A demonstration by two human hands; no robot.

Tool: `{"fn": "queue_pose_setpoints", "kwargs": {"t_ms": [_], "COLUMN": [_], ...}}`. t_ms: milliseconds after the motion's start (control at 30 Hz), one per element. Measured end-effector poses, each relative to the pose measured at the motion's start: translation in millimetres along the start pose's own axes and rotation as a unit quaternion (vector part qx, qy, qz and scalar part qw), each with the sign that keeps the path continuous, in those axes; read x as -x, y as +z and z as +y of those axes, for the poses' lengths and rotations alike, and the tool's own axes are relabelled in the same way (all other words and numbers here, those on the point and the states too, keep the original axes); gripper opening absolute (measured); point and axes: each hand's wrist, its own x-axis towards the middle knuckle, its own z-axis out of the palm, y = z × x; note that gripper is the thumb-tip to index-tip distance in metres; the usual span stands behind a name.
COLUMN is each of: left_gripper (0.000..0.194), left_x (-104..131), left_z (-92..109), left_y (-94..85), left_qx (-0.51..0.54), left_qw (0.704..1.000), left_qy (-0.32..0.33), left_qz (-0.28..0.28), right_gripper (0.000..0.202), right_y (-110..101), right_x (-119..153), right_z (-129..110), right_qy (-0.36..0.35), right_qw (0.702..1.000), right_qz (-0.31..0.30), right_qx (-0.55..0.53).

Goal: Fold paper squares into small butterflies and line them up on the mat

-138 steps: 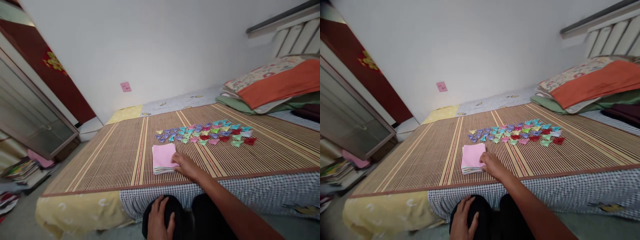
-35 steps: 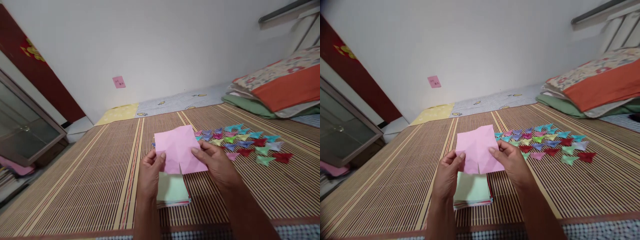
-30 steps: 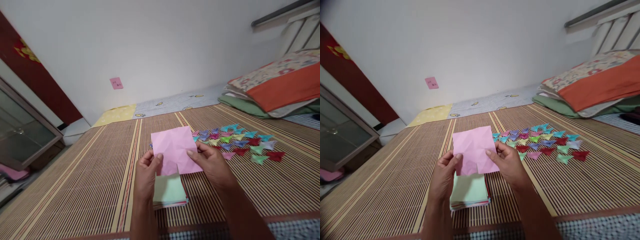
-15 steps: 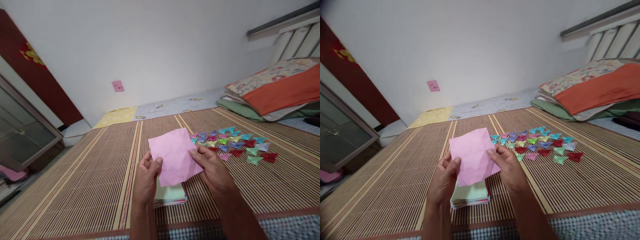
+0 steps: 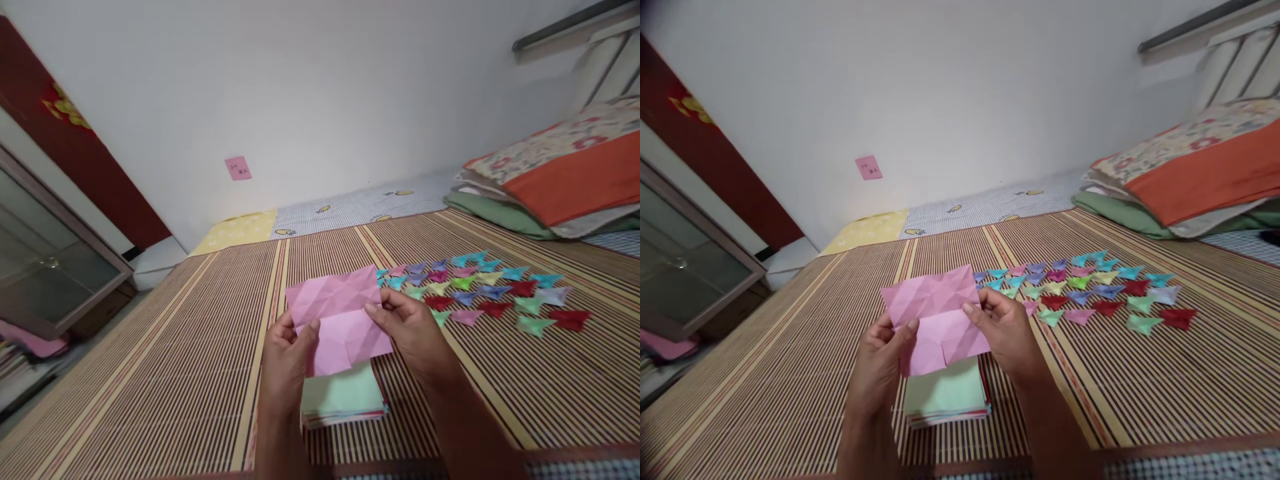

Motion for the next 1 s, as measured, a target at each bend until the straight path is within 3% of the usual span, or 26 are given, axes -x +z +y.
{"fn": "queue_pose_setpoints", "kwargs": {"t_ms": [67,133,300,367,467,600,733,833,1000], "left_gripper": [0.026,0.023,0.018,0.016,0.046,0.079,0.081,0.075,0.087], "left_x": [-2.5,-5.1,4.2,17.9,41.1,56.3,50.3,43.1,36.7], "left_z": [2.0,5.6,6.2,-6.3,-38.3,-75.2,-82.9,-80.9,-82.4], "left_y": [-3.3,-6.2,-5.8,-5.5,-11.0,-20.1,-19.4,-17.6,-18.8], "left_qx": [-0.028,-0.092,-0.301,-0.416,-0.532,-0.654,-0.725,-0.739,-0.744], "left_qw": [1.0,0.995,0.95,0.901,0.829,0.738,0.671,0.658,0.65], "left_qy": [0.004,0.037,0.086,0.121,0.159,0.121,0.066,0.058,0.055], "left_qz": [0.006,0.021,0.01,-0.022,-0.068,-0.115,-0.138,-0.134,-0.142], "right_gripper": [0.024,0.025,0.026,0.025,0.024,0.025,0.027,0.025,0.029], "right_y": [-3.0,-10.0,-36.2,-44.4,-53.0,-63.7,-77.8,-90.2,-106.5], "right_x": [-2.3,-6.8,-22.6,-26.6,-27.7,-17.8,8.2,31.4,48.2], "right_z": [1.5,3.7,15.3,19.4,21.5,24.5,45.7,71.5,102.7], "right_qy": [-0.001,-0.021,-0.071,-0.087,-0.095,-0.09,-0.057,-0.013,0.067], "right_qw": [0.999,0.994,0.968,0.96,0.955,0.953,0.951,0.948,0.946], "right_qz": [0.032,0.105,0.233,0.257,0.269,0.272,0.292,0.313,0.318], "right_qx": [0.0,-0.009,-0.057,-0.072,-0.087,-0.095,-0.087,-0.055,0.019]}}
